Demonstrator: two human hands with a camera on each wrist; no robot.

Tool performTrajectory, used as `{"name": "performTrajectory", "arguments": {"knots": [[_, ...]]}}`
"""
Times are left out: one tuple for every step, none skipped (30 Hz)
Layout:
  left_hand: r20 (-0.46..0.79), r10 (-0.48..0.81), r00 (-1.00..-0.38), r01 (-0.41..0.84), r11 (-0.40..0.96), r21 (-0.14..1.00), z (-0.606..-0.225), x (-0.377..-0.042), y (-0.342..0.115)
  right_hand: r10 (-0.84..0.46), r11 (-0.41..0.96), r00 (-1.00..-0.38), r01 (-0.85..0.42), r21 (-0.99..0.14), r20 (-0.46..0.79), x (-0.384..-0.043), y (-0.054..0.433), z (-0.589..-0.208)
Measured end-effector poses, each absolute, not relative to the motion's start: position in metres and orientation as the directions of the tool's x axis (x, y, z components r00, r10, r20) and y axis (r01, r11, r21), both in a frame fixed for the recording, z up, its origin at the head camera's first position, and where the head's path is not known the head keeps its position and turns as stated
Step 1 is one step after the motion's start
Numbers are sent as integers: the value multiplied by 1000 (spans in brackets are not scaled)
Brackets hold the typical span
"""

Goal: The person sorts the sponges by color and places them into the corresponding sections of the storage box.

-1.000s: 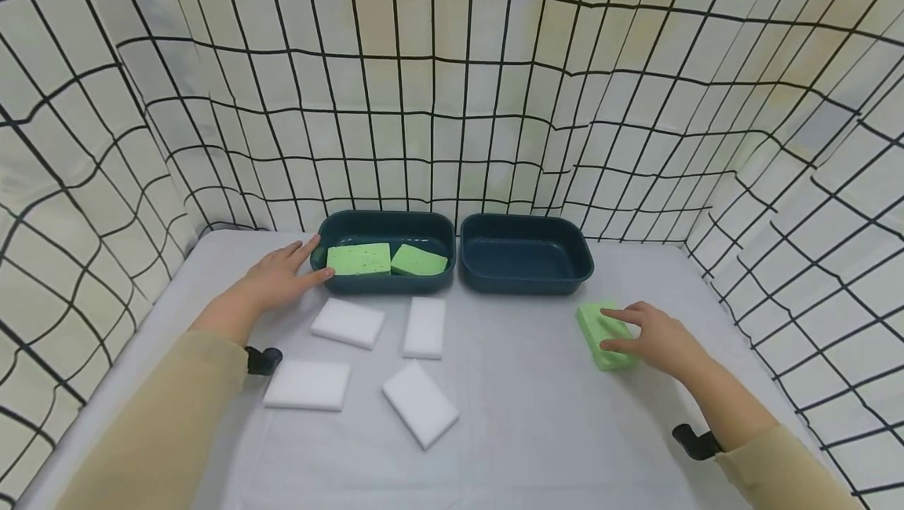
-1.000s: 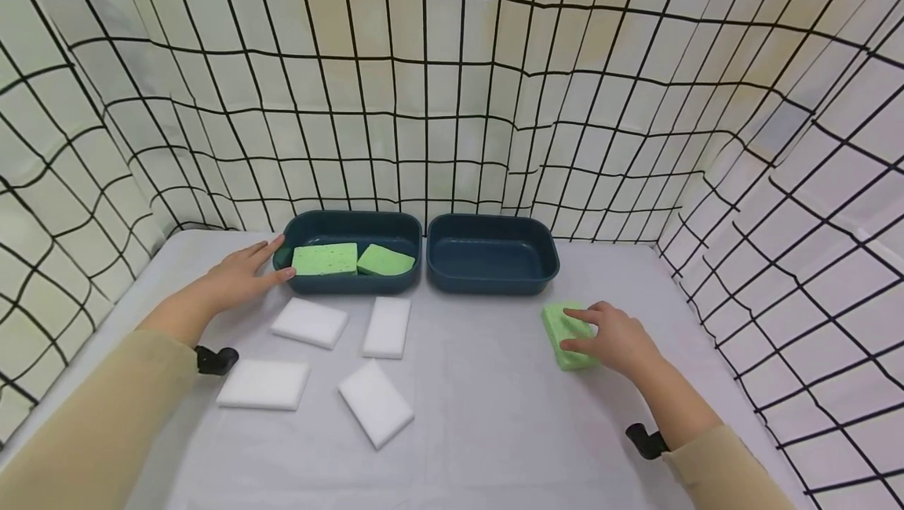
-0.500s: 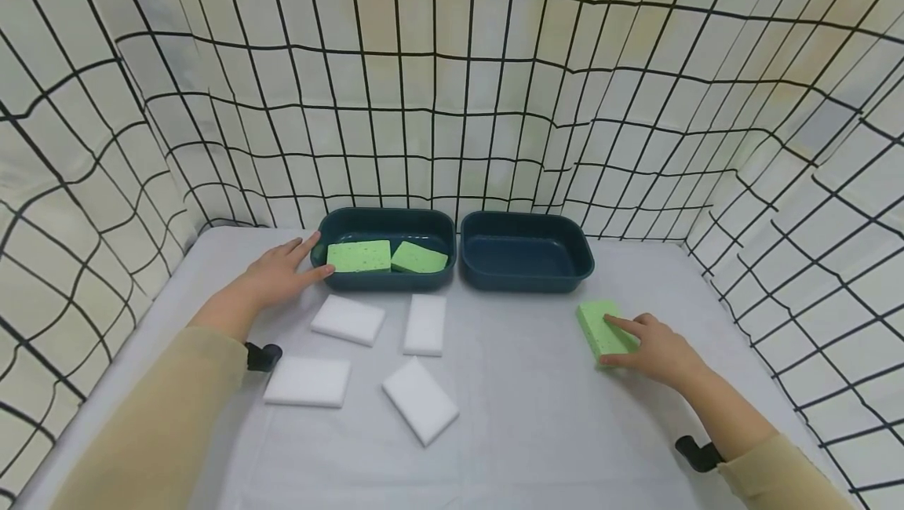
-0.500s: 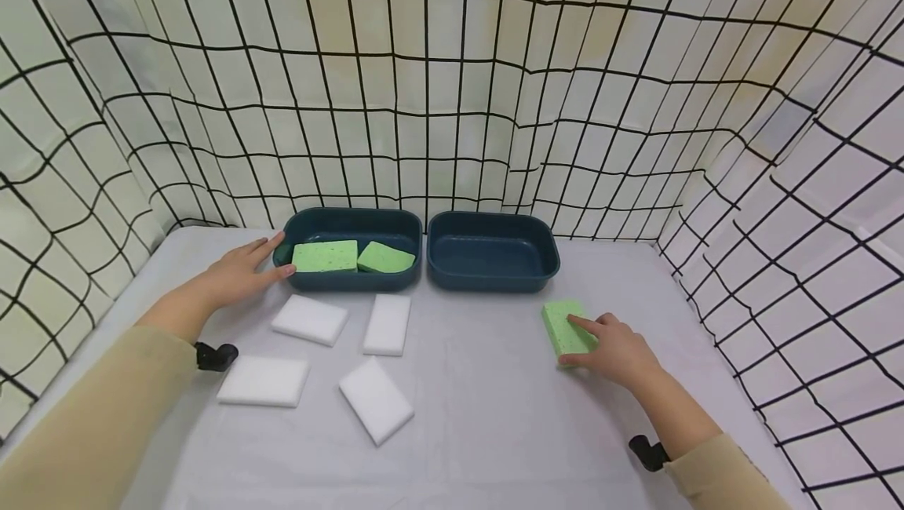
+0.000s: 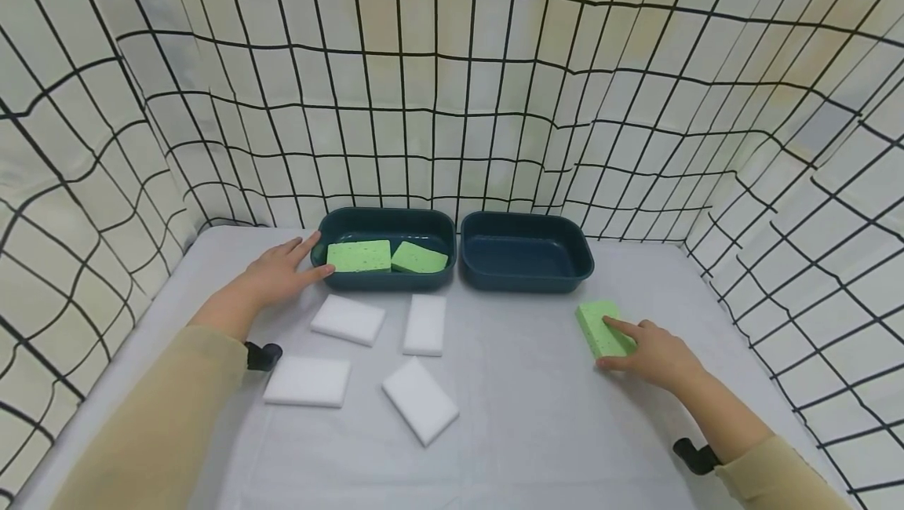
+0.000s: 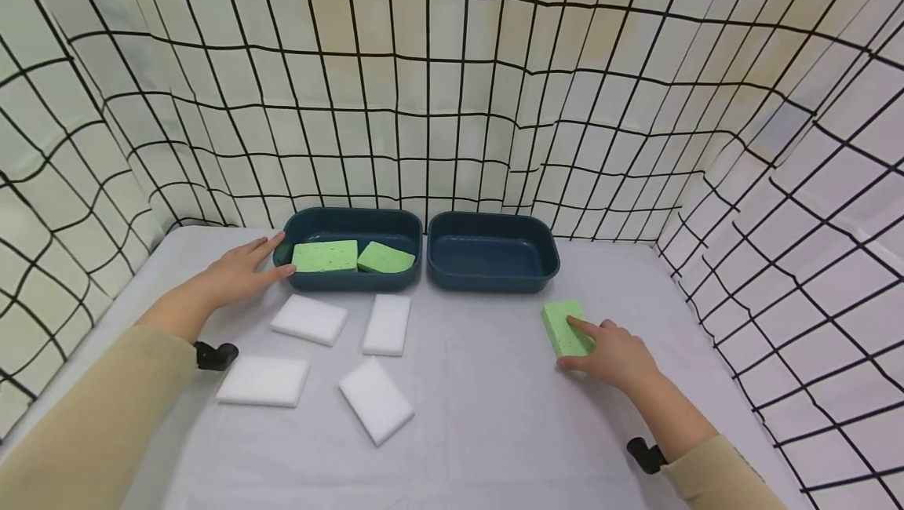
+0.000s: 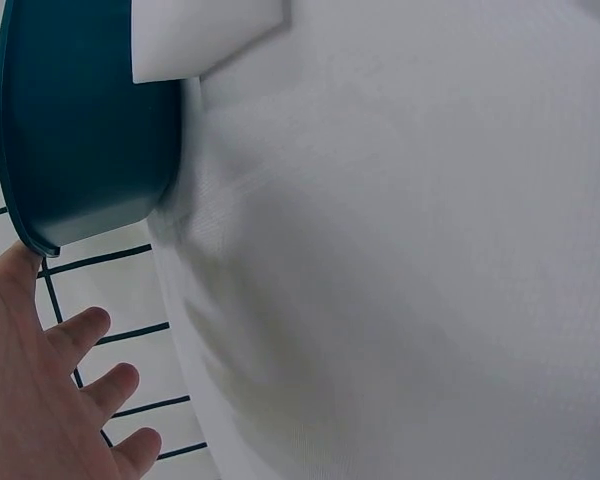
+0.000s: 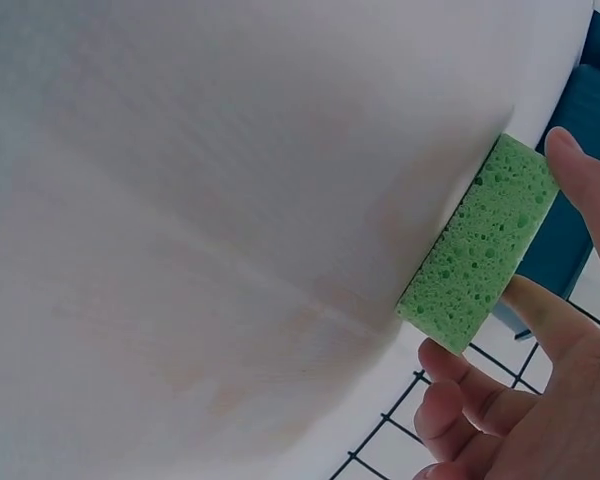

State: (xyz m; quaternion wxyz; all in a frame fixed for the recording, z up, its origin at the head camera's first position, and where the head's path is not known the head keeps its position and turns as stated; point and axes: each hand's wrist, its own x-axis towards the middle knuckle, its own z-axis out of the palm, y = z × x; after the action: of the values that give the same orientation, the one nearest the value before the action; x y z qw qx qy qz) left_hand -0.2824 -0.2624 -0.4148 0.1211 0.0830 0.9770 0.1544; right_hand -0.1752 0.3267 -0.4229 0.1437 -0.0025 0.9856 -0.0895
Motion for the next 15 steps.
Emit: {"name": "performTrajectory", "arguments": {"knots": [[-212,199,-957,124,939,322,-415,-282,-262,-30,984,-959,22,-176,-283,-175,327,-423],[-211,201,-957,125,938,323,-415,-282,-262,-32,984,-959,19,-176,-282,-175,327,-422],[-212,200,-957,123,937,326,-415,-282,-262,-33,984,-959,18,-178,-281,-175,327,-422],[-214,200,-956,123,937,326,-414,-281,-262,-39,983,-959,13,-181,-279,-174,327,-422],[-214,198,-957,121,937,327,-414,-281,-262,-42,983,-961,10,-186,-273,-174,328,-421],[-213,199,-957,122,938,326,-414,-281,-262,-45,982,-963,7,-191,-265,-173,328,-421],[-211,198,-957,123,938,324,-415,-281,-262,-50,981,-966,1,-196,-253,-173,329,-421],[-209,199,-958,125,938,323,-415,-281,-262,-56,980,-969,-7,-201,-239,-172,329,-421],[-209,197,-958,123,939,320,-415,-281,-262,-59,979,-973,-13,-202,-222,-171,330,-421],[-207,198,-958,125,940,317,-415,-282,-262,-63,979,-977,-21,-203,-205,-171,331,-421],[-204,197,-959,126,941,316,-415,-282,-262,-63,979,-980,-24,-203,-188,-171,332,-421],[-202,198,-959,128,941,313,-415,-282,-262,-66,979,-983,-30,-203,-172,-170,333,-421],[-201,197,-960,128,941,312,-415,-282,-262,-68,979,-985,-35,-201,-159,-170,334,-421],[-200,198,-960,129,941,311,-415,-282,-262,-69,979,-986,-38,-201,-150,-170,334,-420],[-200,197,-960,128,941,312,-415,-282,-262,-67,979,-987,-37,-201,-144,-170,335,-420]]}}
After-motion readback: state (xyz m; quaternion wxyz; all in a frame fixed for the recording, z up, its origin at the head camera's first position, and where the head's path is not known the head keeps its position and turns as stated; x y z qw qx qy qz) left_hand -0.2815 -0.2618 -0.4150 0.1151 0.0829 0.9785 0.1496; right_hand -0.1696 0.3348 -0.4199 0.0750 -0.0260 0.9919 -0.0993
